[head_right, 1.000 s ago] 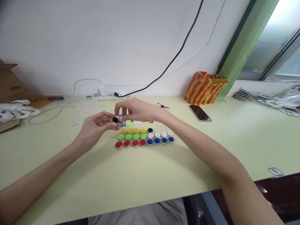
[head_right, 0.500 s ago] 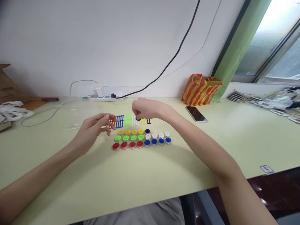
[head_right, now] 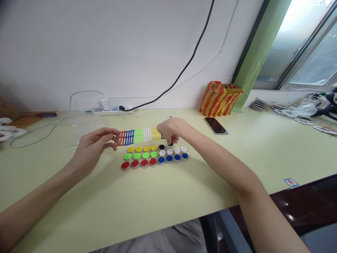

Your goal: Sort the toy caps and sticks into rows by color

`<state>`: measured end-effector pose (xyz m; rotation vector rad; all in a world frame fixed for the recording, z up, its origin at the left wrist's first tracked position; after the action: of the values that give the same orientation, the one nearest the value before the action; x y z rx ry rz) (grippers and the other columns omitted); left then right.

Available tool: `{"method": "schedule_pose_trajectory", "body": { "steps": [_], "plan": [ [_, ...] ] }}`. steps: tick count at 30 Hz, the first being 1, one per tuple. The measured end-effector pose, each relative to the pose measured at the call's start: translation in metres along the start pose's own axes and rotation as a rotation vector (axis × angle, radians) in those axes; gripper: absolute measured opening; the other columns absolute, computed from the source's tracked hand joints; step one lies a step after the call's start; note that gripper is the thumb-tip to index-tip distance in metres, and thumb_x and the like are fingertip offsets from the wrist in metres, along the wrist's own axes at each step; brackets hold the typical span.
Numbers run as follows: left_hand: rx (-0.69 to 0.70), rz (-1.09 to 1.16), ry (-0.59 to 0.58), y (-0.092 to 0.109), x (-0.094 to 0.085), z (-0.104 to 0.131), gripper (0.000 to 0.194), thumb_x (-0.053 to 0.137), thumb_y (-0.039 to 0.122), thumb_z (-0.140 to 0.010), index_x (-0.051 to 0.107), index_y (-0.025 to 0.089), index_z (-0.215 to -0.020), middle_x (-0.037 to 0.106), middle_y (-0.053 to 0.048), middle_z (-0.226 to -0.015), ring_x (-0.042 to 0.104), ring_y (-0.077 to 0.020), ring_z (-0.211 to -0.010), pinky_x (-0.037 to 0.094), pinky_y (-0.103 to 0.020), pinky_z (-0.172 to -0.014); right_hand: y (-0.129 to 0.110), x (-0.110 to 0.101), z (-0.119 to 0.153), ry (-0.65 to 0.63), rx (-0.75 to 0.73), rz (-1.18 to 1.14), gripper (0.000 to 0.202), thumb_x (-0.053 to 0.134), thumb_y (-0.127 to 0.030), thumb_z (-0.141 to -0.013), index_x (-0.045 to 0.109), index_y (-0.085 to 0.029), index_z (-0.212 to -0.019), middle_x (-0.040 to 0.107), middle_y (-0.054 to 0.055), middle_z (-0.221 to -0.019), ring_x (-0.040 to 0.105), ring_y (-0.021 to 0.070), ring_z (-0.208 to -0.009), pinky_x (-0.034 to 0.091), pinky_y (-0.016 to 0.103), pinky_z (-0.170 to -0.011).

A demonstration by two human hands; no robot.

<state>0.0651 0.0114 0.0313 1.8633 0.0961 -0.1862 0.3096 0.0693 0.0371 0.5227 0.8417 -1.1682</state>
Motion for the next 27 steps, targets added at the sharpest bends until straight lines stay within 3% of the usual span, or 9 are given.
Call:
{"method": "schedule_pose_trajectory", "body": {
  "steps": [6, 9, 13, 17, 19, 22, 27],
  "plan": [
    [0.039, -0.017, 0.053, 0.001, -0.007, -0.002, 0.012, 0.067, 0.029, -0.088, 0.077, 0.023, -0.088, 0.069, -0.004, -0.081, 0.063, -0.0191, -0.075, 0.054, -0.032, -0.064, -0.008, 0.001, 0.008, -0.038, -0.027, 0.007, 0.029, 0.091, -0.026, -0.072, 0.068, -0.009, -0.073, 0.074, 0.009, -0.070, 0.074, 0.0238, -0.067, 0.057, 0.033, -0.067],
    [0.057, -0.019, 0.097, 0.002, -0.009, -0.003, 0.011, 0.066, 0.024, -0.084, 0.077, 0.022, -0.082, 0.069, -0.004, -0.079, 0.063, -0.0183, -0.071, 0.054, -0.031, -0.063, 0.001, -0.010, 0.013, 0.032, -0.037, 0.037, 0.022, 0.084, -0.025, -0.079, 0.069, -0.009, -0.076, 0.076, 0.010, -0.075, 0.073, 0.0219, -0.069, 0.054, 0.032, -0.068],
    [0.073, -0.030, 0.117, 0.003, -0.009, -0.003, 0.012, 0.064, 0.021, -0.081, 0.076, 0.022, -0.076, 0.068, -0.003, -0.075, 0.061, -0.0178, -0.069, 0.053, -0.031, -0.062, 0.033, -0.037, 0.009, 0.312, -0.048, 0.006, 0.010, 0.071, -0.022, -0.090, 0.074, -0.013, -0.093, 0.078, 0.010, -0.084, 0.071, 0.0198, -0.070, 0.049, 0.030, -0.067],
    [0.083, -0.046, 0.082, 0.004, -0.007, -0.003, 0.014, 0.063, 0.022, -0.081, 0.075, 0.023, -0.075, 0.067, -0.003, -0.075, 0.061, -0.0182, -0.069, 0.053, -0.032, -0.063, 0.074, -0.049, -0.012, 0.660, 0.062, 0.055, 0.023, 0.066, -0.015, -0.090, 0.075, -0.016, -0.111, 0.077, 0.014, -0.111, 0.071, 0.0225, -0.089, 0.046, 0.029, -0.072],
    [0.079, -0.055, 0.077, 0.003, -0.007, -0.003, 0.013, 0.063, 0.022, -0.081, 0.075, 0.023, -0.075, 0.067, -0.003, -0.075, 0.061, -0.0183, -0.070, 0.052, -0.032, -0.063, 0.087, -0.046, -0.025, 0.755, 0.067, 0.062, 0.030, 0.063, -0.016, -0.093, 0.073, -0.017, -0.121, 0.074, 0.014, -0.122, 0.069, 0.0229, -0.099, 0.045, 0.028, -0.074],
    [0.068, -0.057, 0.077, -0.001, -0.008, -0.004, 0.012, 0.064, 0.023, -0.081, 0.075, 0.023, -0.076, 0.067, -0.003, -0.075, 0.060, -0.0186, -0.072, 0.052, -0.032, -0.063, 0.098, -0.036, -0.046, 0.758, 0.037, 0.064, 0.032, 0.061, -0.019, -0.095, 0.072, -0.019, -0.125, 0.072, 0.011, -0.127, 0.066, 0.0218, -0.107, 0.043, 0.027, -0.077],
    [0.068, -0.065, 0.068, -0.004, -0.008, -0.005, 0.011, 0.064, 0.022, -0.080, 0.075, 0.022, -0.078, 0.068, -0.004, -0.077, 0.060, -0.0185, -0.073, 0.052, -0.032, -0.064, 0.100, -0.030, -0.060, 0.727, -0.005, 0.107, 0.020, 0.064, -0.020, -0.093, 0.076, -0.018, -0.109, 0.075, 0.010, -0.117, 0.065, 0.0216, -0.105, 0.039, 0.026, -0.072]
  ]
}}
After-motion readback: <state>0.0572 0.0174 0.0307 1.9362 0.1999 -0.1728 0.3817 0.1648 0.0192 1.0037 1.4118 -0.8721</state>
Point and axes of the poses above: each hand's wrist, its own z-axis away from the middle knuckle, its own x-axis out of the palm, y = z × x, the point moved 6 cm from there along -z, towards the middle knuckle
